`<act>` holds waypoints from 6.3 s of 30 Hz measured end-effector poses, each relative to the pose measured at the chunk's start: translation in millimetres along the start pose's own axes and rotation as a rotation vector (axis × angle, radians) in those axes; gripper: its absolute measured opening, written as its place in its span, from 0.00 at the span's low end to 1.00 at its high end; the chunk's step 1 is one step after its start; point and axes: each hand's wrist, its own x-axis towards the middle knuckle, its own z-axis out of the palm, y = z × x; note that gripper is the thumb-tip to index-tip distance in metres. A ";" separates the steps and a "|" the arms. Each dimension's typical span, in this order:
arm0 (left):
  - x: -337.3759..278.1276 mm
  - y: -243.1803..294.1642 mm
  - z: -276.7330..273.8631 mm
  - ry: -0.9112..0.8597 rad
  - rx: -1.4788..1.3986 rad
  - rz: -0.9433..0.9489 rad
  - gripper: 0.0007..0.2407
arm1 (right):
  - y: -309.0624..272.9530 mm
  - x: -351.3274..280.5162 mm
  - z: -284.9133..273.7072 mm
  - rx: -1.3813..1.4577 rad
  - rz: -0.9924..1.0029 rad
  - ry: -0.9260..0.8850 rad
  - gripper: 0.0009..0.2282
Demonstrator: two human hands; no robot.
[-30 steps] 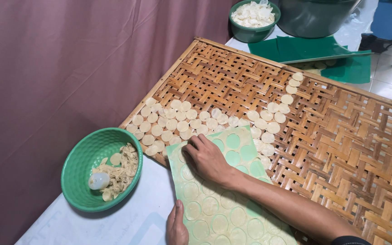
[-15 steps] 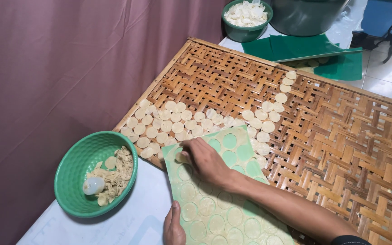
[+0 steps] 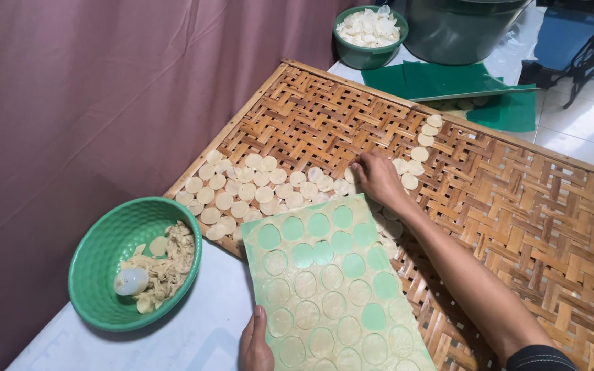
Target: Using a stencil to cut circular pieces from thin dough, arranging them on a bamboo tray for drying, and re-rolling the remaining dough.
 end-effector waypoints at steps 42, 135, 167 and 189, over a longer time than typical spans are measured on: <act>-32.4 37.9 10.5 -0.033 0.098 0.033 0.25 | -166.3 -132.4 18.2 0.287 -0.528 -0.150 0.03; -12.4 12.5 8.1 -0.021 0.049 0.024 0.24 | -42.1 24.7 28.2 -0.176 -0.180 0.017 0.10; -54.1 64.0 13.3 -0.042 0.000 -0.032 0.23 | -109.5 -159.1 13.2 -0.204 -0.947 -0.138 0.11; -12.2 14.0 4.0 0.036 0.056 -0.027 0.26 | -124.0 -145.7 -3.2 0.180 -0.689 -0.405 0.06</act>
